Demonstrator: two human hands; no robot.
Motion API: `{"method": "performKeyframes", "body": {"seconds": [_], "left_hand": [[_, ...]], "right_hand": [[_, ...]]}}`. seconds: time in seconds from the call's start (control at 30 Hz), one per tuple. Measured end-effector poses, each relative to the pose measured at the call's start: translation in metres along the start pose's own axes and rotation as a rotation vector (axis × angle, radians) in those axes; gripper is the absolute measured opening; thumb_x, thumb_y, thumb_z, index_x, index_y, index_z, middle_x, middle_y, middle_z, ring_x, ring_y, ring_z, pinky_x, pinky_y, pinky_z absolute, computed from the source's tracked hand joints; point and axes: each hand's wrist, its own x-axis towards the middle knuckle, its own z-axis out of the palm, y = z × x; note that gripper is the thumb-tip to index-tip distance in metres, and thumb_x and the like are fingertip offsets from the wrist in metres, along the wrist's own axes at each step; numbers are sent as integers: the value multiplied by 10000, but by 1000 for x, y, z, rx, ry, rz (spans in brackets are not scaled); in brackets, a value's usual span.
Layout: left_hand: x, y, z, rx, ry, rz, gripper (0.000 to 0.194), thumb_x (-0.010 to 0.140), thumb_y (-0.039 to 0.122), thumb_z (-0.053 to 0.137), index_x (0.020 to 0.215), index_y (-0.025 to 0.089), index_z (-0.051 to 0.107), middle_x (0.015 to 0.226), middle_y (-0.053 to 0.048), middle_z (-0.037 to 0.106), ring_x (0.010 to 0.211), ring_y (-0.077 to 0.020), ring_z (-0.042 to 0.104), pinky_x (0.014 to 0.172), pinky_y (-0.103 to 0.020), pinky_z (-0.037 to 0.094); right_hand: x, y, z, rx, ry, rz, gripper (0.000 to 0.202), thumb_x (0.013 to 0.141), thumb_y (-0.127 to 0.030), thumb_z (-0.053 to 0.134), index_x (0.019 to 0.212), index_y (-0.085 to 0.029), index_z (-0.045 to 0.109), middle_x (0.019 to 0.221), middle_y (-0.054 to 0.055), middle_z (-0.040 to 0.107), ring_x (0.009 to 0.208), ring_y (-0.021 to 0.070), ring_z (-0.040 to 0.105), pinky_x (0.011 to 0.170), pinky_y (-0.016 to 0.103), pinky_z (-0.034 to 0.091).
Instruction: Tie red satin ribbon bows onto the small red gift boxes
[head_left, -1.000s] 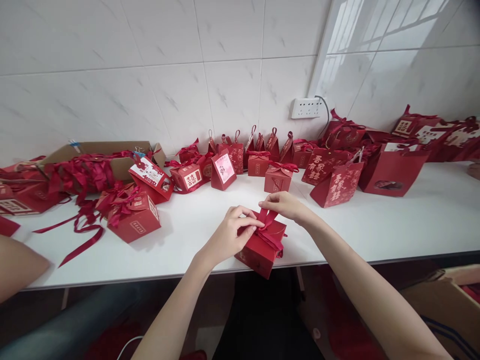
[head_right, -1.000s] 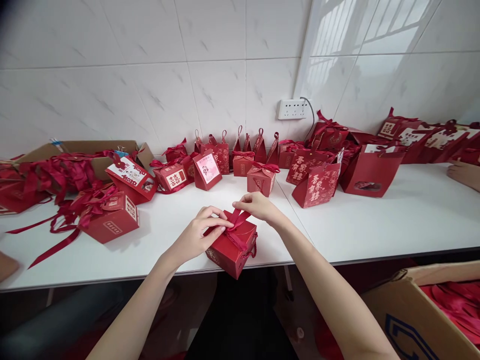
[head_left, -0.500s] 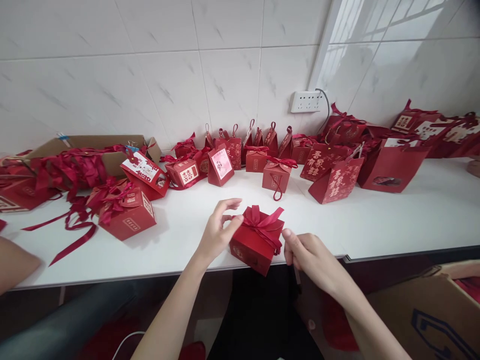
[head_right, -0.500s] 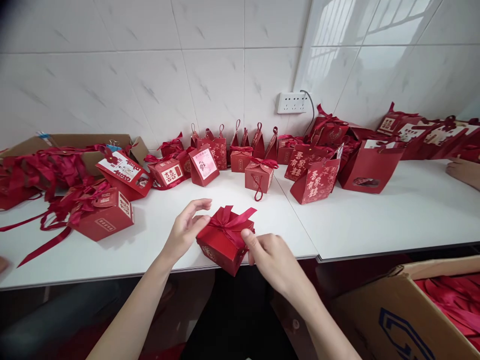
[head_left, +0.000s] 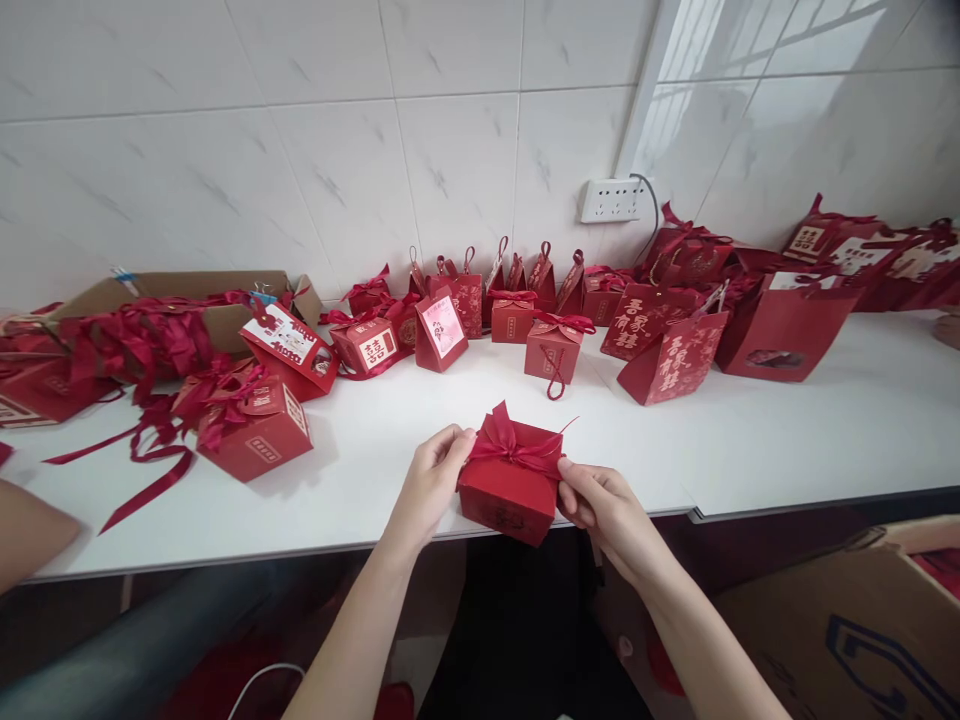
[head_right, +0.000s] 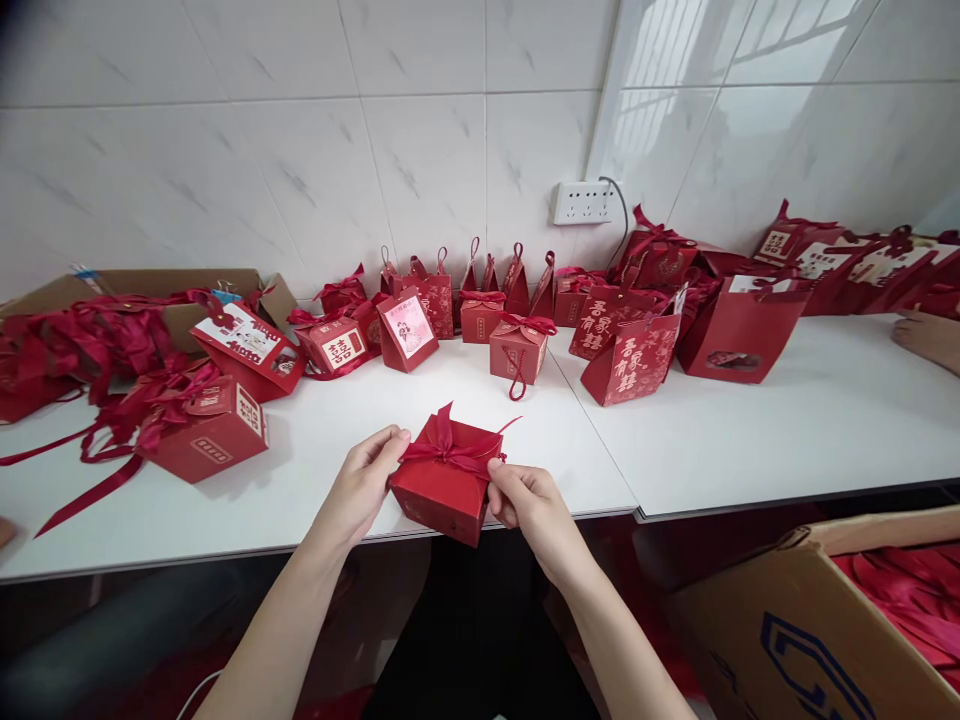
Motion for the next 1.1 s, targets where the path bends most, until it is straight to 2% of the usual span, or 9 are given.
{"method": "performKeyframes", "body": {"seconds": [0.13, 0.23, 0.47, 0.7, 0.87, 0.93, 1.0, 1.03, 1.1], "left_hand": [[-19, 0, 6, 9, 78, -30, 415, 843, 502, 476, 613, 191, 325, 635, 37, 268, 583, -95, 266, 536, -224, 262], [-23, -7, 9, -78, 122, -32, 419, 839, 494, 491, 608, 190, 319, 631, 42, 255, 568, -89, 242, 518, -222, 248], [-20, -14, 10, -363, 44, -106, 399, 806, 455, 558, 598, 182, 355, 625, 47, 266, 579, -80, 262, 530, -220, 263], [-19, -16, 10, -268, 79, -96, 405, 784, 476, 564, 592, 184, 359, 644, 42, 309, 582, -82, 287, 537, -231, 275], [-20, -20, 4, -139, 75, -99, 391, 830, 523, 471, 643, 191, 387, 641, 42, 359, 580, -86, 353, 559, -226, 331], [-20, -18, 0, -73, 64, -85, 347, 811, 550, 489, 807, 204, 459, 764, 21, 485, 650, -101, 461, 618, -232, 396], [-20, -14, -4, 8, -1, -69, 428, 744, 526, 601, 1011, 228, 450, 1011, -25, 546, 823, -137, 556, 723, -257, 449], [-18, -11, -6, 52, -45, -61, 498, 713, 493, 652, 1079, 235, 434, 1114, -49, 536, 928, -161, 568, 791, -276, 457], [-12, -7, -11, 121, -136, -43, 551, 716, 437, 672, 1163, 239, 420, 1214, -79, 523, 1100, -200, 533, 923, -326, 428]], "right_hand": [[-1, 3, -2, 124, -1, 55, 509, 761, -566, 572, 461, -186, 414, 415, -77, 207, 427, 68, 166, 430, 241, 152], [-1, 6, -5, 135, -21, 52, 493, 788, -525, 568, 473, -182, 405, 417, -80, 193, 431, 66, 153, 427, 239, 148], [2, 7, -10, 171, -83, 79, 475, 803, -463, 572, 464, -183, 393, 400, -85, 175, 428, 66, 136, 437, 246, 147], [0, 9, -6, 177, -29, 45, 494, 770, -437, 576, 418, -195, 326, 375, -81, 183, 405, 61, 140, 449, 262, 156], [-2, 5, -18, -70, -19, -40, 493, 806, -501, 512, 438, -184, 428, 419, -49, 268, 449, 91, 252, 488, 272, 205], [1, 2, -27, -143, 85, -136, 491, 837, -524, 452, 483, -184, 466, 467, -32, 323, 491, 110, 314, 515, 272, 254], [7, 1, -34, -164, 217, -241, 416, 854, -505, 442, 596, -191, 532, 573, -6, 447, 593, 137, 430, 585, 269, 337], [10, 2, -35, -157, 240, -270, 351, 856, -489, 455, 699, -199, 575, 689, 15, 533, 696, 154, 498, 645, 271, 379], [12, 6, -34, -120, 168, -256, 301, 862, -480, 464, 960, -229, 598, 1027, 53, 606, 956, 194, 550, 793, 301, 426]]}}
